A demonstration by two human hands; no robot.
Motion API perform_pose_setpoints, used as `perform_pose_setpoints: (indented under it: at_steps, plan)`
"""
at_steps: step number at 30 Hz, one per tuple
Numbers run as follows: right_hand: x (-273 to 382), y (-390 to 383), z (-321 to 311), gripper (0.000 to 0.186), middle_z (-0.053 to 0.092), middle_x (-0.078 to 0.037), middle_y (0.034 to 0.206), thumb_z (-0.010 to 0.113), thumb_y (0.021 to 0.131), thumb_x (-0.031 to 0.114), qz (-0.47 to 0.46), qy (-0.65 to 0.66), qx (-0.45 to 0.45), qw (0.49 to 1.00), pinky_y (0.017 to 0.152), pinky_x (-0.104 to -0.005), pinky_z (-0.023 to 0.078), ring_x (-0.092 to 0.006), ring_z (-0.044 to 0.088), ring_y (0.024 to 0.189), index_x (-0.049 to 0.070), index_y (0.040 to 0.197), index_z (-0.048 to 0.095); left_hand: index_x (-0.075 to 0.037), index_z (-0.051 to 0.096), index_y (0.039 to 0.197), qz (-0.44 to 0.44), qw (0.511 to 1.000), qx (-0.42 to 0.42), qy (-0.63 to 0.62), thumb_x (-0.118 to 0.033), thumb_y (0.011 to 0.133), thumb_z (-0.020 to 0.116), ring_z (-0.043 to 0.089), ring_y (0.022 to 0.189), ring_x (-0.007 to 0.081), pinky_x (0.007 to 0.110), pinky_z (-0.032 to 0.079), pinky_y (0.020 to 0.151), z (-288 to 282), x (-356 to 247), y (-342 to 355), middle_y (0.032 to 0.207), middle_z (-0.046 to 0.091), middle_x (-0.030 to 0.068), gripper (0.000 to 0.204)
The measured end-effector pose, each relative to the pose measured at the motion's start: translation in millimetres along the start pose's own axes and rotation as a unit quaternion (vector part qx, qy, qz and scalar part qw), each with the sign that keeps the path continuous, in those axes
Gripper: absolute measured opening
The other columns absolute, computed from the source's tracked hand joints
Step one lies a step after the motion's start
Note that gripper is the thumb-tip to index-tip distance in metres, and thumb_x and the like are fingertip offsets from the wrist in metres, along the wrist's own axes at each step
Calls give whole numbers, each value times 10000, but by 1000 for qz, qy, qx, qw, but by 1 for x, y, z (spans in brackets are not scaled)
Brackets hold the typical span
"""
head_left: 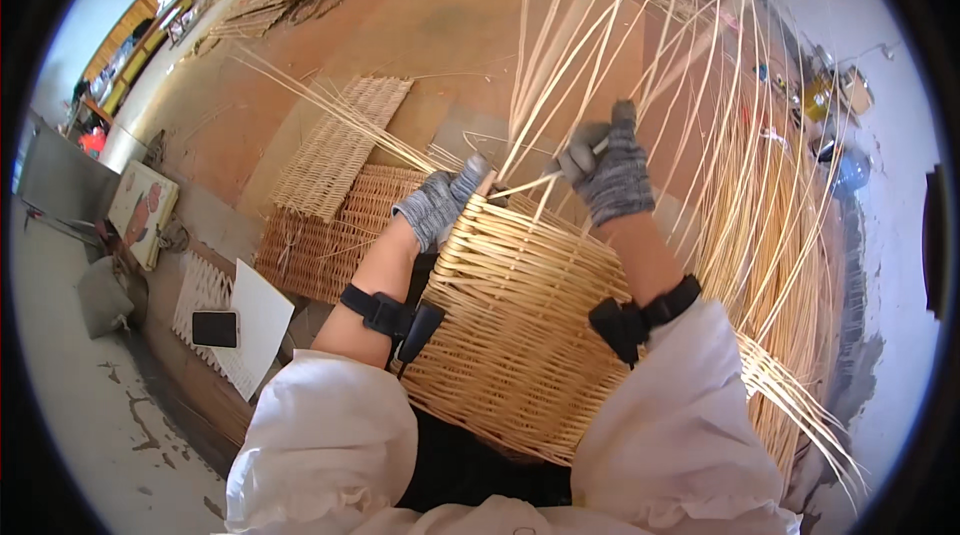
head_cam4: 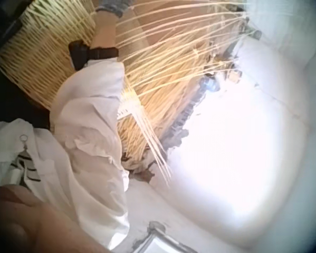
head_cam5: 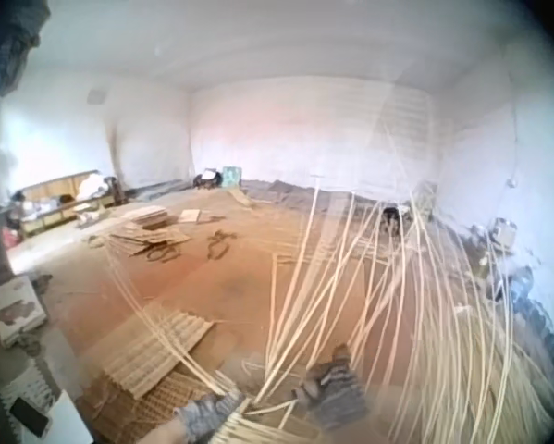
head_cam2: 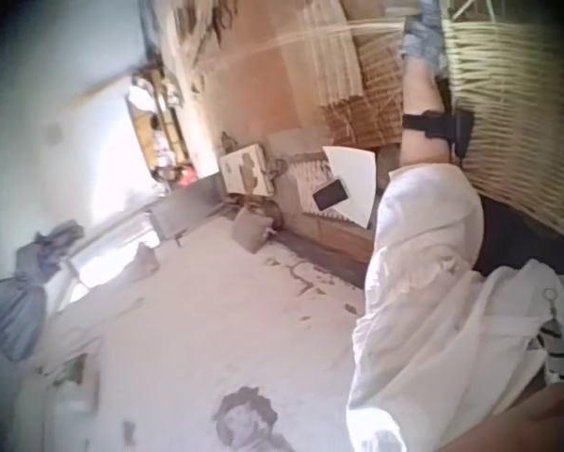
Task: The person weaves a basket by hand, threading thin wooden strips through a set of vertical wooden supports while holding the growing structure.
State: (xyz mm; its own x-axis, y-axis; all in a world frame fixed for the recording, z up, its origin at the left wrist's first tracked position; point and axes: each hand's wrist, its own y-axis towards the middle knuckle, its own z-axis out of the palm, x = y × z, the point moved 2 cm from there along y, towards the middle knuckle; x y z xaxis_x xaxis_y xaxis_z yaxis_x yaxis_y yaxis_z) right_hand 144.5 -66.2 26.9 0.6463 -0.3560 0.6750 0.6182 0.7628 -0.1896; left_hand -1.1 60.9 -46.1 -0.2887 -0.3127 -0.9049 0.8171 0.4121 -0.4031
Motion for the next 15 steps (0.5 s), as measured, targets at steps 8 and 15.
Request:
perform_pose_setpoints:
  at_steps: [8, 15]
  plan:
    - [-5, -63, -64, 401, 281, -6, 417, 428, 879, 392, -26, 87, 7, 996, 494, -379, 442, -159, 261, 332, 114, 590, 444, -16, 606, 987, 359, 681, -335, 543, -304, 697, 683, 562, 908, 202, 311, 461, 785, 13, -27, -9, 1020, 583, 130, 416]
    - [20, -30, -64, 312, 531, -133, 758, 521, 830, 263, -13, -333, -47, 942, 718, -393, 464, -280, 546, 690, -22, 955, 516, -96, 527, 1122, 334, 626, -70, 702, -606, 723, 472, 447, 1102, 274, 413, 272, 960, 95, -23, -47, 1075, 563, 111, 649]
